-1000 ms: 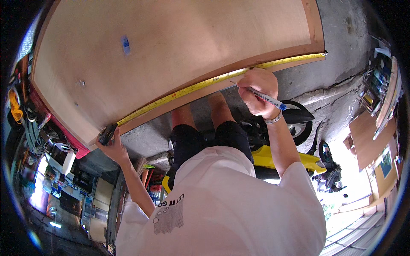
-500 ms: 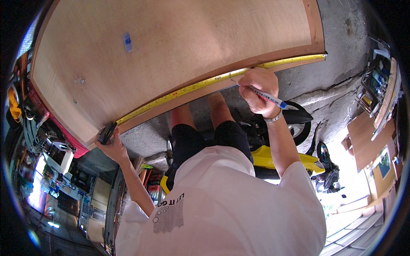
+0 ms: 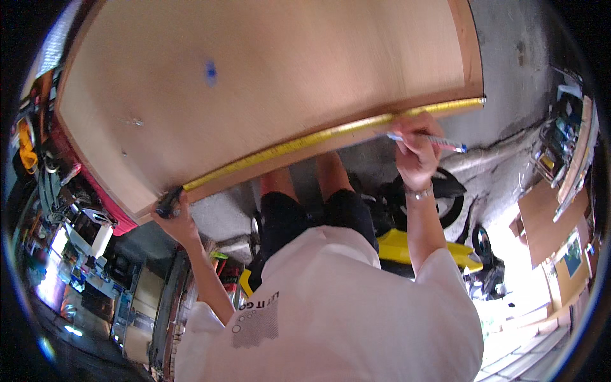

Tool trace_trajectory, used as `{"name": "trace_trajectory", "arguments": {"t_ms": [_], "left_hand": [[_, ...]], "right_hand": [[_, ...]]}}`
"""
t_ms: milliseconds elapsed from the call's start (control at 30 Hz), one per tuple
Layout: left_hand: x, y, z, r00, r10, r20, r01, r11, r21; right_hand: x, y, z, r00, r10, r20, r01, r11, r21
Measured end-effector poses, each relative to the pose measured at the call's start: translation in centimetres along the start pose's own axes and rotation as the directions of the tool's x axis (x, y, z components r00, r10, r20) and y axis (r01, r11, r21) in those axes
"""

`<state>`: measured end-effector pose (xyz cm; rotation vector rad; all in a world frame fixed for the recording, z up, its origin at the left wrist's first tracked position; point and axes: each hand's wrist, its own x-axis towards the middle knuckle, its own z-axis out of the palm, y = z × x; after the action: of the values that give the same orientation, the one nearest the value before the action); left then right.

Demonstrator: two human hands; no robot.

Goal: The person aligns a wooden frame onto a plywood sheet, measures and marks the plywood with a tape measure and marker, then uses a power drill to drive screws into the marked locations to secure the frame.

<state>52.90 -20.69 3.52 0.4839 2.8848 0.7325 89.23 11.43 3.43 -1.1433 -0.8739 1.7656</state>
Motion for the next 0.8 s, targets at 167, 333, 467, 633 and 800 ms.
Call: {"name": "trace_trajectory", "arguments": {"t_ms": [167, 333, 467, 633, 800], "left_hand": [[2.3, 4.4, 0.3, 0.999, 0.052, 0.013, -0.05, 0.985, -0.163], [12.7, 13.2, 0.5, 0.987, 0.136, -0.086, -0.153, 0.955, -0.253], [28.8, 13.9, 4.3, 0.923, 0.269, -0.275, -0.318, 0.936, -0.152], [41.1, 21.1, 6.1, 0.891, 0.31, -0.332, -0.268, 0.949, 0.167], [45.1, 22.4, 7.9, 0.936, 0.18, -0.304, -0.078, 0.944, 0.321]], "right_hand": [[-0.8, -3.7, 2.0, 0.973, -0.225, 0.057, 0.224, 0.974, 0.012], [1.7, -7.4, 6.3, 0.913, -0.363, 0.186, 0.377, 0.925, -0.046], [4.1, -7.6, 9.5, 0.879, -0.387, 0.278, 0.433, 0.892, -0.127], [6.2, -7.0, 12.8, 0.932, -0.272, 0.238, 0.322, 0.925, -0.201], [8.8, -6.2, 15.7, 0.953, -0.205, 0.223, 0.25, 0.948, -0.196]]}}
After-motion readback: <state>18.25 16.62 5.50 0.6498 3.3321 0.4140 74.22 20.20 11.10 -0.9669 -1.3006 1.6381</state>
